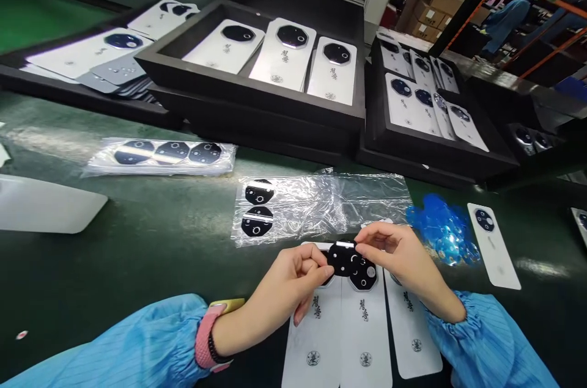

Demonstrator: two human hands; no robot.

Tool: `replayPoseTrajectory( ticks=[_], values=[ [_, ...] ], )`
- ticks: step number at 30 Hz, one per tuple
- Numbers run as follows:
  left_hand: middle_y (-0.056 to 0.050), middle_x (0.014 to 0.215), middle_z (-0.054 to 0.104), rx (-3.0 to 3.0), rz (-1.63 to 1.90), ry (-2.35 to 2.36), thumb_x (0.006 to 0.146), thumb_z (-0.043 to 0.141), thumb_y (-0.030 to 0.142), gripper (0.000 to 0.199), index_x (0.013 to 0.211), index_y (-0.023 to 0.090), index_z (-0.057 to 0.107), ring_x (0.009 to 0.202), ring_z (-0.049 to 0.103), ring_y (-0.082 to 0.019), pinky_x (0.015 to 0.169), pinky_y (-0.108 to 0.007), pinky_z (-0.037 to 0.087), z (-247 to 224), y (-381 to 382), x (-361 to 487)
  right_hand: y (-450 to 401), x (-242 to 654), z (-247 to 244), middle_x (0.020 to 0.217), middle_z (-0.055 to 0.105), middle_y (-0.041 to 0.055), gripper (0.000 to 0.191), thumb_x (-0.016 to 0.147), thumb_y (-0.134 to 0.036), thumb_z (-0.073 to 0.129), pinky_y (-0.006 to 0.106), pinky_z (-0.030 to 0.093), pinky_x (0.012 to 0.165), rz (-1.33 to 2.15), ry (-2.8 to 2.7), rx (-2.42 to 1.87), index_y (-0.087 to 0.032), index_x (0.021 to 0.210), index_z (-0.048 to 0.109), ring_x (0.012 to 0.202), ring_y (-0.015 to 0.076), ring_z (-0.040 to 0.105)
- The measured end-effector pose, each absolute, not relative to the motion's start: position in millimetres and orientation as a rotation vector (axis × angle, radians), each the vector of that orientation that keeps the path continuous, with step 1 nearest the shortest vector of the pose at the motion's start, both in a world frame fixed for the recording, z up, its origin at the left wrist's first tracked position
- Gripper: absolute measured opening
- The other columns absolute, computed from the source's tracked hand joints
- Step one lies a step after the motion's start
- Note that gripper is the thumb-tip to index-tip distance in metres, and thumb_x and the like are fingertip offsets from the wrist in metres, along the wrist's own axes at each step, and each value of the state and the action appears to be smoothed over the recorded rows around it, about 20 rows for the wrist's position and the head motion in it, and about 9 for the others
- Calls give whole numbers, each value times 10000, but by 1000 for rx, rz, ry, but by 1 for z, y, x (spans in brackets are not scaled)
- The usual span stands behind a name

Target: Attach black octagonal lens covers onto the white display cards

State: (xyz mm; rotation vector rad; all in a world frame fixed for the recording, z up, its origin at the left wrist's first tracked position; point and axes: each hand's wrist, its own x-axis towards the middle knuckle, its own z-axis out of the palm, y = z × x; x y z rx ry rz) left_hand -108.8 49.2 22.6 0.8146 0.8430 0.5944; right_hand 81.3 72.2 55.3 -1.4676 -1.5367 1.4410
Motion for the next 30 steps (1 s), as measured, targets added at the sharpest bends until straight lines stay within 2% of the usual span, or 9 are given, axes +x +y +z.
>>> replayPoseTrajectory(
  ticks=[7,12,16,18,22,24,26,30],
  values=[
    [120,323,349,687,635,785,700,696,572,482,639,184,417,226,292,-33,281,-113,206,16,49,-111,73,81,52,664,624,-9,108,734,-305,641,244,490,566,1470,-1510,-1453,-198,739,633,597,121,582],
    [106,328,385,696,568,799,706,693,561,460,672,187,427,229,307,-46,271,-119,212,12,49,-110,77,81,50,673,639,-5,105,705,-310,659,242,493,569,1427,-1541,-1515,-207,726,646,611,127,593],
    [109,375,382,749,560,799,774,631,506,399,681,187,408,245,320,-40,283,-120,219,12,46,-111,85,82,53,636,640,-10,105,692,-302,642,237,465,529,1431,-1662,-1555,-216,739,680,568,124,565],
    [115,426,376,837,590,826,839,561,438,301,747,190,417,265,328,-42,297,-127,236,13,46,-115,88,82,53,640,651,-2,132,700,-309,620,244,452,522,1444,-1752,-1576,-217,748,701,550,125,547],
    [59,624,498,1506,832,926,911,449,223,65,966,197,428,454,471,-85,424,-170,389,13,48,-130,92,79,50,682,672,19,170,722,-313,580,253,441,530,1456,-1815,-1617,-206,742,710,571,138,551],
    [11,668,560,2112,847,785,912,391,130,111,977,163,475,524,506,-121,467,-218,413,11,46,-138,92,75,46,663,657,11,168,731,-306,571,242,418,504,1458,-1823,-1619,-202,730,703,542,126,523],
    [-41,702,608,2613,735,566,910,325,80,240,951,103,560,550,525,-152,476,-270,421,9,42,-144,91,70,41,616,621,-6,157,740,-291,567,228,381,471,1466,-1843,-1602,-202,711,692,504,109,476],
    [-105,864,660,2951,657,485,898,294,54,379,931,75,671,728,598,-214,612,-328,505,3,30,-150,88,62,33,504,502,-36,150,765,-279,569,227,303,430,1484,-1928,-1558,-211,699,685,447,94,379]
  ],
)
